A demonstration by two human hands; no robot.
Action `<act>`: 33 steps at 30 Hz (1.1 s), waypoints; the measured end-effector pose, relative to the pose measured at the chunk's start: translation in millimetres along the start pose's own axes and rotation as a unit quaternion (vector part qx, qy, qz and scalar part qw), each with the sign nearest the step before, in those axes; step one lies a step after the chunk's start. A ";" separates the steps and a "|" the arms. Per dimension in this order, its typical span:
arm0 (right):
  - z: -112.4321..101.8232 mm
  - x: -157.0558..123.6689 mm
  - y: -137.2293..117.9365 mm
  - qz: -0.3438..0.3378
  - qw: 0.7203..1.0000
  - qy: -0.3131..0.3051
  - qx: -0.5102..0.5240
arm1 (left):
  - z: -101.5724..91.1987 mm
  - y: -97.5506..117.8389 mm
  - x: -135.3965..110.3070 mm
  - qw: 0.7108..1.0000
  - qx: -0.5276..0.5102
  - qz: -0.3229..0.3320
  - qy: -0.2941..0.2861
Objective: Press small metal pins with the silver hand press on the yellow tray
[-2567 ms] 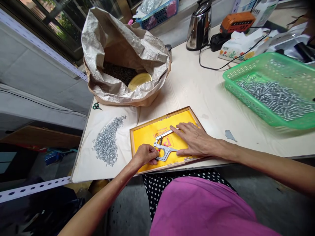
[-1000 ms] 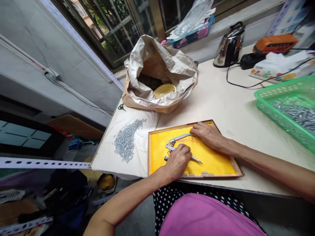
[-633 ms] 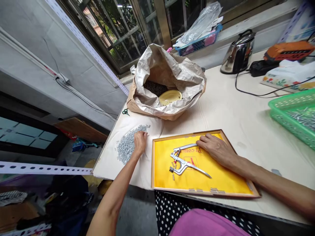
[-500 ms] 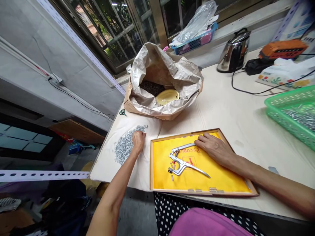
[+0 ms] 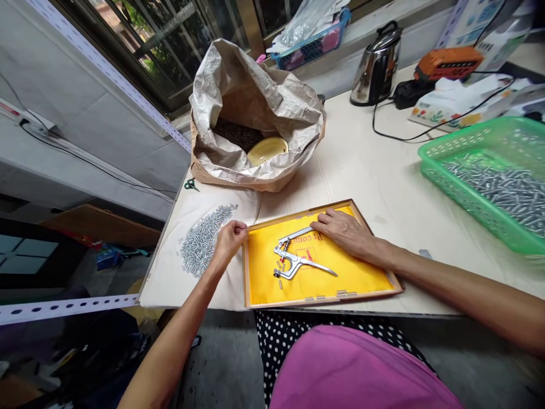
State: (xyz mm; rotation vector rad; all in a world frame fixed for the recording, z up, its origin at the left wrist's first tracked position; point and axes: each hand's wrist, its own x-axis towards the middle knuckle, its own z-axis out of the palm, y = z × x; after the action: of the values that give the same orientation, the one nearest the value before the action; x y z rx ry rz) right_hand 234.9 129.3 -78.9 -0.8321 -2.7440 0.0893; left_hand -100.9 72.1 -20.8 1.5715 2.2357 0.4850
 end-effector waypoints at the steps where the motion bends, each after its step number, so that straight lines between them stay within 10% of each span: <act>1: -0.4 -0.2 -0.2 0.000 1.000 0.000 -0.003 | 3.2 3.6 -10.4 1.000 -0.017 0.005 -0.021; 15: -5.1 -0.3 -3.7 -0.041 0.995 0.054 -0.078 | 34.5 32.4 -93.2 0.971 -0.191 -0.038 -0.141; 33: -24.3 18.2 -2.5 -0.035 0.994 0.102 -0.007 | 34.2 41.5 -95.7 0.896 -0.388 -0.152 -0.151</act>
State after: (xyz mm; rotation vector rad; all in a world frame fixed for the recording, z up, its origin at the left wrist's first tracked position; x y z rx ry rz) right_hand 225.7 136.8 -50.8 -0.7070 -2.5806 -0.0271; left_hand -20.4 -2.7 -21.8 0.7979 1.6756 0.8368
